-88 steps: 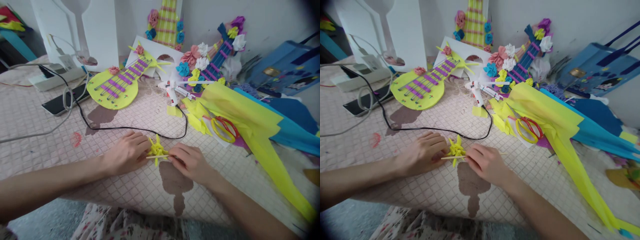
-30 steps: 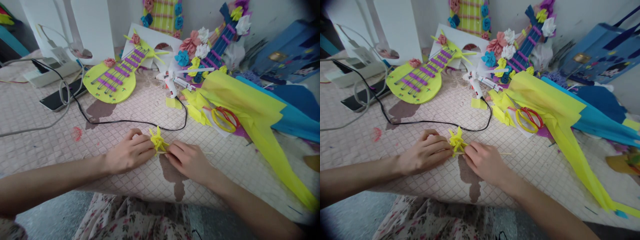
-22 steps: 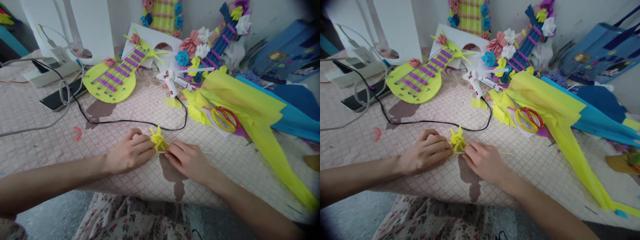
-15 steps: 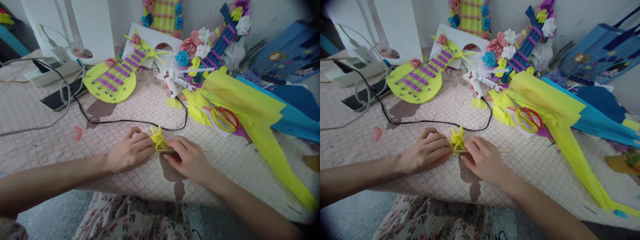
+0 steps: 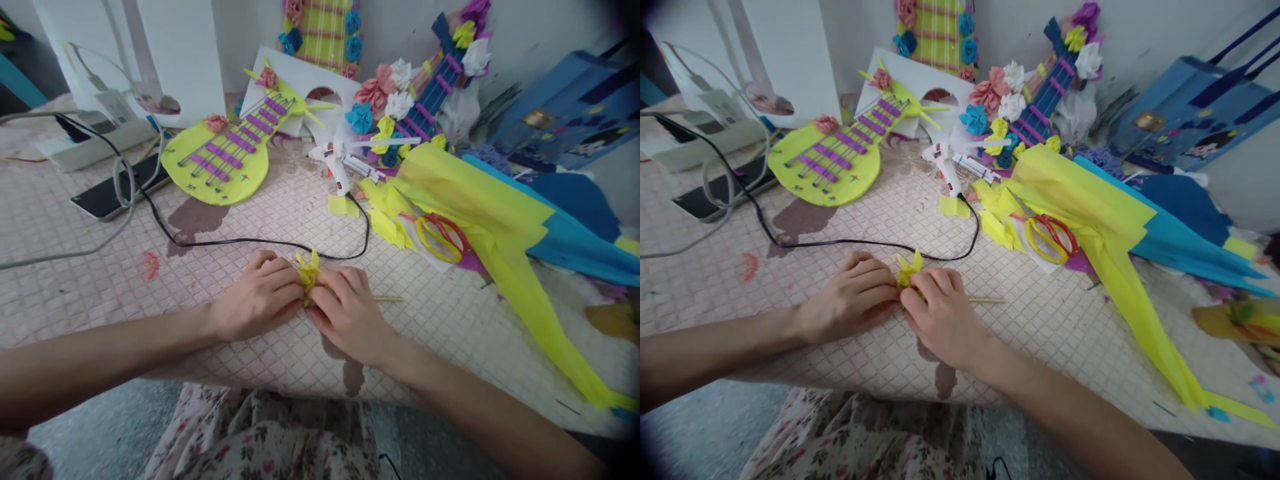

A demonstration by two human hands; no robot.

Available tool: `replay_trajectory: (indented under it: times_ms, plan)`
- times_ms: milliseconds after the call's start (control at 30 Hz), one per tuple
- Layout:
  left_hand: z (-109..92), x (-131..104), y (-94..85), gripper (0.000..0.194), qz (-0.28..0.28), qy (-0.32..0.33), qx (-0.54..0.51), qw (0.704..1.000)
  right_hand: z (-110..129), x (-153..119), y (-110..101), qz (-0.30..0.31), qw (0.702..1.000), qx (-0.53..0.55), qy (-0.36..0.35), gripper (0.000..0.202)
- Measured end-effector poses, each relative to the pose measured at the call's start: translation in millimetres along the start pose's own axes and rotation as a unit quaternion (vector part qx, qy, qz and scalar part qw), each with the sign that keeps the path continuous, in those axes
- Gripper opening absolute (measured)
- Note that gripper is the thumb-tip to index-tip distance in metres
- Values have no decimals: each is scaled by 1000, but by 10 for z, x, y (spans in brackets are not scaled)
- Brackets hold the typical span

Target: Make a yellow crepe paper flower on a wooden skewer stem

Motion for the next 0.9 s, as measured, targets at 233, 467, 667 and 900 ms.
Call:
replay_trajectory:
  times_ms: [233, 467, 667, 900]
  plan:
    - [23, -11, 24, 11, -5, -12, -6, 1000, -10, 2, 23, 8, 1000, -26, -1, 14]
    - [28, -22, 28, 10, 12, -1, 1, 1000, -18, 4, 36, 12, 1000, -22, -4, 16]
    - [17, -18, 21, 9, 21, 0, -1, 1000, -30, 12, 35, 5, 1000, -14, -6, 16]
    - [-2, -26, 12, 7, 13, 6, 25, 1000, -56, 17, 31, -2, 1000, -3, 6, 10]
Point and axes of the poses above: each hand's wrist, its own x-axis towards the middle knuckle, its own y-axis out of the palm, z = x × y, the point moved 8 cm from there along x, towards the middle knuckle, and after that the axes turned 5 degrees about -z, right-handed, at the moved point
